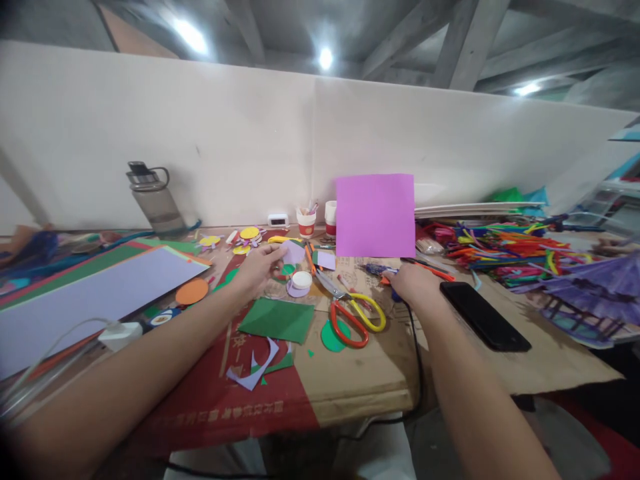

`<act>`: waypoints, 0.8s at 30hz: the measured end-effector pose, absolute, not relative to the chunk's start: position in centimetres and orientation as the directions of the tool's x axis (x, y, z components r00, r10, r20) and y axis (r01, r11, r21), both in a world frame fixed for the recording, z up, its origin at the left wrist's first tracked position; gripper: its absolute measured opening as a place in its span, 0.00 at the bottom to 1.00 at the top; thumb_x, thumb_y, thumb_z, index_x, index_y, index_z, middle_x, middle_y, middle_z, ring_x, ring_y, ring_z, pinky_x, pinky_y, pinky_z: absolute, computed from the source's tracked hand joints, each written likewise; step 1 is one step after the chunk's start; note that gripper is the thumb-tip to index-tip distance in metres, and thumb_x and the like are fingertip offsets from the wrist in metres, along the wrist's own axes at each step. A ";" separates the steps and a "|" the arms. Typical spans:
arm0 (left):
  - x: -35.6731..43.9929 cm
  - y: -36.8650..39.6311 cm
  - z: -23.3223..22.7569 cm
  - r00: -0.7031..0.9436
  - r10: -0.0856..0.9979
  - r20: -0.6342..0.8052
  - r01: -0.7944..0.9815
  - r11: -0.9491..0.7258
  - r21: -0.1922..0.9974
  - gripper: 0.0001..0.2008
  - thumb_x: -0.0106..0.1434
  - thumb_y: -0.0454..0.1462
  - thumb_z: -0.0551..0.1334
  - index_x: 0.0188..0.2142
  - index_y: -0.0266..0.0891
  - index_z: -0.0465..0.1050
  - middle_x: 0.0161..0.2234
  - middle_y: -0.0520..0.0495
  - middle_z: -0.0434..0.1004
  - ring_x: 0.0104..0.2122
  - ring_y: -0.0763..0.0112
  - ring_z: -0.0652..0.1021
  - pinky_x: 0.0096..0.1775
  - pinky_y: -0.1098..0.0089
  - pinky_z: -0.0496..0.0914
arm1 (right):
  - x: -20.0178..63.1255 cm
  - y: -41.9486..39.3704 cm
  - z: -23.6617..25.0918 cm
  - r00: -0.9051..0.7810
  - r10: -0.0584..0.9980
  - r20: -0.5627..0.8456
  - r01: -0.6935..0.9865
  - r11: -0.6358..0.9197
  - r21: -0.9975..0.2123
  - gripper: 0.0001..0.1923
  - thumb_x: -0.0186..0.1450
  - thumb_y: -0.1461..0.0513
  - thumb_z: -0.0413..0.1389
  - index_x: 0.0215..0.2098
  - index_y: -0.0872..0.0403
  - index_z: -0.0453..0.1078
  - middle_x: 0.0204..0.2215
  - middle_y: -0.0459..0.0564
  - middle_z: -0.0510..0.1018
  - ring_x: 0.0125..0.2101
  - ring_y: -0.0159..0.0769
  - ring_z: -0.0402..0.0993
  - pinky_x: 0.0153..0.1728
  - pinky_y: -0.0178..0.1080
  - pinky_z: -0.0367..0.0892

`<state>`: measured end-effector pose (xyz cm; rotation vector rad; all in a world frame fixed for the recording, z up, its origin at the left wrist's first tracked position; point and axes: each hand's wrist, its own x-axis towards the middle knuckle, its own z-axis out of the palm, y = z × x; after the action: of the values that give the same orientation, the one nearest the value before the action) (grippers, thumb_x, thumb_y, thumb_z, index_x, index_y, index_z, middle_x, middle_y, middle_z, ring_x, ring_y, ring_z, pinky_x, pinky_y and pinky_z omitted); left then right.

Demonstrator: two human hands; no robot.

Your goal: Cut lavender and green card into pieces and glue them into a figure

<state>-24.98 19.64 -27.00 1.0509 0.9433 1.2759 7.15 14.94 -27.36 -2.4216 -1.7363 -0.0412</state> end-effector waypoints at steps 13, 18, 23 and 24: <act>-26.9 19.2 -27.2 0.205 0.978 -0.034 -0.524 0.139 0.840 0.11 0.49 0.32 0.73 0.28 0.33 0.72 0.20 0.55 0.67 0.17 0.84 0.66 0.17 0.83 0.59 | -7.5 17.0 -25.9 -0.313 0.874 0.372 0.361 0.472 -0.804 0.35 0.55 0.58 0.65 0.59 0.49 0.62 0.56 0.55 0.67 0.49 0.41 0.68 0.48 0.46 0.68; -26.3 18.5 -28.0 0.352 0.931 -0.093 -0.528 0.280 0.802 0.09 0.53 0.32 0.72 0.30 0.32 0.72 0.19 0.54 0.67 0.17 0.83 0.68 0.19 0.82 0.64 | -9.3 17.2 -27.4 -0.336 0.897 0.289 0.175 0.360 -0.916 0.30 0.56 0.58 0.63 0.55 0.50 0.62 0.54 0.54 0.69 0.49 0.38 0.68 0.46 0.41 0.69; -25.1 17.7 -29.0 0.405 0.908 -0.108 -0.525 0.327 0.786 0.12 0.51 0.33 0.73 0.31 0.33 0.71 0.21 0.53 0.70 0.18 0.82 0.70 0.23 0.81 0.68 | -9.7 16.9 -28.2 -0.329 0.895 0.301 -0.028 0.309 -0.951 0.24 0.53 0.58 0.65 0.47 0.50 0.67 0.45 0.49 0.75 0.45 0.37 0.71 0.46 0.41 0.69; -25.0 17.6 -29.1 0.407 0.908 -0.103 -0.522 0.324 0.789 0.14 0.50 0.34 0.74 0.31 0.34 0.70 0.21 0.53 0.69 0.18 0.82 0.69 0.23 0.81 0.67 | -9.7 16.9 -28.3 -0.328 0.895 0.301 -0.068 0.296 -0.953 0.24 0.52 0.58 0.66 0.47 0.49 0.68 0.44 0.48 0.76 0.44 0.37 0.72 0.46 0.41 0.69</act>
<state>-24.98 17.63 -29.07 0.7509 0.6061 1.0167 -9.73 16.89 -28.28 -0.7826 -1.5703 1.2160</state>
